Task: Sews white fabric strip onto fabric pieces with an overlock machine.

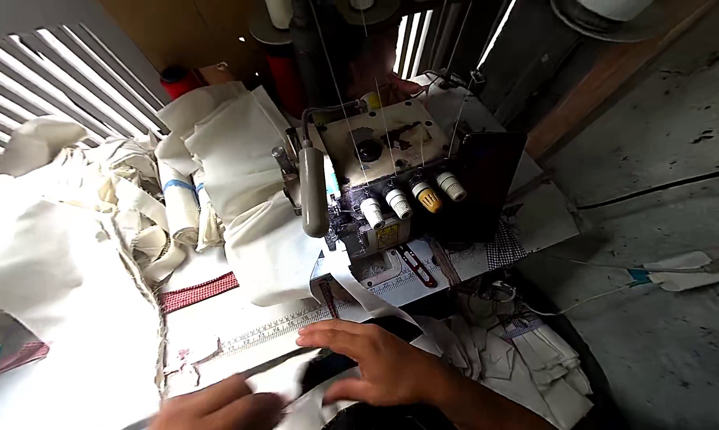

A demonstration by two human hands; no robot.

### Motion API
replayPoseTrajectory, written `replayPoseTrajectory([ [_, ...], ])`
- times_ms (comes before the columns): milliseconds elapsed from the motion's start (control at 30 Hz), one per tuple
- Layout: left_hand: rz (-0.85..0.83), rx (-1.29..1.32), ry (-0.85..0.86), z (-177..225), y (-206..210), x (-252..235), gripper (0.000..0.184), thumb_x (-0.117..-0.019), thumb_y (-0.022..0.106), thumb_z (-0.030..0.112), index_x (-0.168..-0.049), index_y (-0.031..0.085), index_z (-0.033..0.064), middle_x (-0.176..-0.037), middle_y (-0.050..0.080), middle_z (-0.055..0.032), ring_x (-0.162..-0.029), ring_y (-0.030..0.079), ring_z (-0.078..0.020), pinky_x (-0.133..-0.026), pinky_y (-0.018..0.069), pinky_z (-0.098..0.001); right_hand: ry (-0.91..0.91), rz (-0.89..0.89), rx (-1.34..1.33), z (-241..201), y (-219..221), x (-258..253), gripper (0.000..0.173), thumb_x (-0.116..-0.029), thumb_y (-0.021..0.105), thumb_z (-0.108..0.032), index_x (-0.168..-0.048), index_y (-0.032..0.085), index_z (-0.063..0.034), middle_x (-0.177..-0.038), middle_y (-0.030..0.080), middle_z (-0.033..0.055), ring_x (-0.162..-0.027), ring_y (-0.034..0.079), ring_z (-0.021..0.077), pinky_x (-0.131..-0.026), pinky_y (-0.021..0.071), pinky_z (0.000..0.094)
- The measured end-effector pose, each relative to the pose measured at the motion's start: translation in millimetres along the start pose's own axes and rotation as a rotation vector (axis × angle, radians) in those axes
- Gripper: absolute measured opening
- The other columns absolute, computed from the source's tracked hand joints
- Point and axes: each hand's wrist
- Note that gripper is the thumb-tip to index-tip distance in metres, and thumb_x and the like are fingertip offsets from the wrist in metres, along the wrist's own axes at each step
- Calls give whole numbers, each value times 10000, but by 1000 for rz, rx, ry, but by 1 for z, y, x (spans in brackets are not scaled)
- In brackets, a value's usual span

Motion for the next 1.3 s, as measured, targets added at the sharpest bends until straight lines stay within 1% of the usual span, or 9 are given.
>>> replayPoseTrajectory([
  [100, -31, 32, 191, -12, 65, -50, 227, -1020, 606, 285, -922, 749, 140, -817, 683, -20, -692, 650, -103, -569, 527, -272, -37, 20, -138, 4, -5, 11, 560, -831, 844, -168, -1289, 646, 84, -1315, 667, 210, -1286, 619, 243, -1136, 463, 370],
  [233, 15, 50, 244, -35, 57, -100, 300, -1025, 579, 364, -922, 756, 146, -783, 648, 38, -708, 599, -27, -636, 502, -211, 143, 286, -180, 11, 5, 20, 164, -978, 668, -118, -987, 718, 38, -830, 724, 96, -774, 689, 82, -730, 571, 268],
  [367, 30, 59, 272, -55, 37, -122, 303, -1018, 595, 372, -922, 774, 146, -773, 645, 69, -701, 569, 37, -623, 462, -149, 20, 631, 128, 3, -25, 26, 194, -1010, 645, -150, -1110, 744, -16, -1062, 760, 62, -987, 720, 89, -887, 609, 269],
  [533, 102, 80, 235, -93, 19, -131, 305, -969, 615, 423, -890, 768, 171, -914, 707, 63, -926, 635, -4, -824, 531, -247, 91, 1206, 805, 17, -129, 55, 315, -914, 776, -219, -1184, 742, -61, -1126, 632, 121, -999, 624, 155, -850, 551, 275],
  [733, 32, 7, 202, -99, 4, -137, 328, -973, 572, 496, -898, 759, 236, -973, 687, 103, -1006, 593, -15, -876, 484, -275, 163, 1110, 1069, 41, -171, 63, 427, -880, 812, -350, -1267, 742, -185, -1559, 452, 212, -1485, 360, 404, -1202, 341, 553],
  [933, 147, -139, 162, -85, 15, -126, 312, -1016, 547, 441, -962, 752, 211, -1041, 685, 59, -1057, 595, -77, -925, 473, -313, 69, 1245, 1020, 47, -165, 70, 201, -896, 803, -212, -1086, 813, -144, -1447, 585, 192, -1429, 455, 390, -1178, 387, 520],
  [1033, 188, -197, 164, -75, 16, -118, 312, -1013, 565, 417, -946, 776, 196, -941, 711, 51, -937, 646, -68, -817, 524, -276, -38, 1246, 852, 21, -132, 65, 164, -953, 723, -189, -1090, 769, -110, -1254, 675, 106, -1210, 618, 209, -998, 535, 356],
  [1100, 169, -195, 165, -63, 17, -111, 300, -1003, 581, 413, -949, 803, 219, -898, 715, 59, -876, 639, -61, -761, 511, -264, -120, 1077, 620, -3, -89, 51, 136, -996, 670, -199, -1107, 707, -129, -1117, 689, 5, -1076, 665, 77, -892, 586, 239],
  [1300, -65, -15, 301, -34, 28, -114, 269, -1001, 622, 407, -906, 761, 196, -841, 689, 75, -776, 629, 34, -673, 515, -145, -32, 527, -74, -2, 14, -12, 535, -897, 785, -144, -1318, 583, 117, -1236, 694, 196, -1168, 679, 185, -1030, 548, 328],
])
Point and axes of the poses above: each hand's wrist, its own x-axis away from the middle knuckle, its own y-axis out of the palm, z = x × y
